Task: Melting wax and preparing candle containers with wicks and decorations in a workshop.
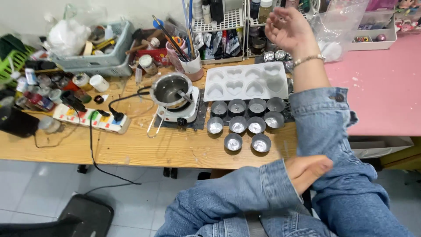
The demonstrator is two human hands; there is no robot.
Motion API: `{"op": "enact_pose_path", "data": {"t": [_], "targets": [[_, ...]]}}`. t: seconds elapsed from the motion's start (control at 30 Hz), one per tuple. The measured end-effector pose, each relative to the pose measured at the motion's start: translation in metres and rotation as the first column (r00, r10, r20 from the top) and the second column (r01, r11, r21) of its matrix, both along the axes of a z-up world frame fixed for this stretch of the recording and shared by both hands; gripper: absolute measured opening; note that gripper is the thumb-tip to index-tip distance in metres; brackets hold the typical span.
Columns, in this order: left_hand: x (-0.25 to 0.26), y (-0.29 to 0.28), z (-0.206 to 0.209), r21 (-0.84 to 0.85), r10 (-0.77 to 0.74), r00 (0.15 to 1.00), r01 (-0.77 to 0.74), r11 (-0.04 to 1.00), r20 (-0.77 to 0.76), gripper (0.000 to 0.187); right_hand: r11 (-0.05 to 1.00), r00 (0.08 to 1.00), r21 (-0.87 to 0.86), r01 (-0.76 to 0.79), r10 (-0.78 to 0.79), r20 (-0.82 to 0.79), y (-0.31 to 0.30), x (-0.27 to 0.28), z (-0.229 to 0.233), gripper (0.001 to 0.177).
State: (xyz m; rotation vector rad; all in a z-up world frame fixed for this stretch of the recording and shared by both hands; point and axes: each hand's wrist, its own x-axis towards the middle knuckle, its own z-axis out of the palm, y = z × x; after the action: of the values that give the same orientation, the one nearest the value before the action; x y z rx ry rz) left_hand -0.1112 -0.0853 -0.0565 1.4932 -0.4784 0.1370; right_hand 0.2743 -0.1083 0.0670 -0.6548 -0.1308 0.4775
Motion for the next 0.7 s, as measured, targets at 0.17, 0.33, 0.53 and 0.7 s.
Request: {"op": "enact_pose_path", "data": {"t": [0.17,0.33,0.53,0.7], "targets": [[0.207,0.081,0.019,-0.202,-0.068,0.972,0.022,0.979,-0.225,0.040,0.853,0.880,-0.403,0.330,-0.124,0.458,0.010,-0.088,0.021,0.012],[0.260,0.170,0.141,-0.199,0.631,0.670,-0.608,0.769,0.392,0.020,0.530,0.770,-0.691,0.492,0.106,0.629,0.032,-0.209,-0.005,0.035],[0.356,0.218,0.116,-0.276,0.824,0.563,-0.783,0.557,0.067,0.030,0.626,0.203,-0.432,0.649,0.405,0.892,0.058,-0.287,-0.015,0.034],[0.390,0.265,0.110,-0.568,0.749,0.615,-0.717,0.403,-0.245,0.049,0.757,0.199,-0.578,0.305,0.543,0.816,0.033,-0.317,-0.014,0.035]]}}
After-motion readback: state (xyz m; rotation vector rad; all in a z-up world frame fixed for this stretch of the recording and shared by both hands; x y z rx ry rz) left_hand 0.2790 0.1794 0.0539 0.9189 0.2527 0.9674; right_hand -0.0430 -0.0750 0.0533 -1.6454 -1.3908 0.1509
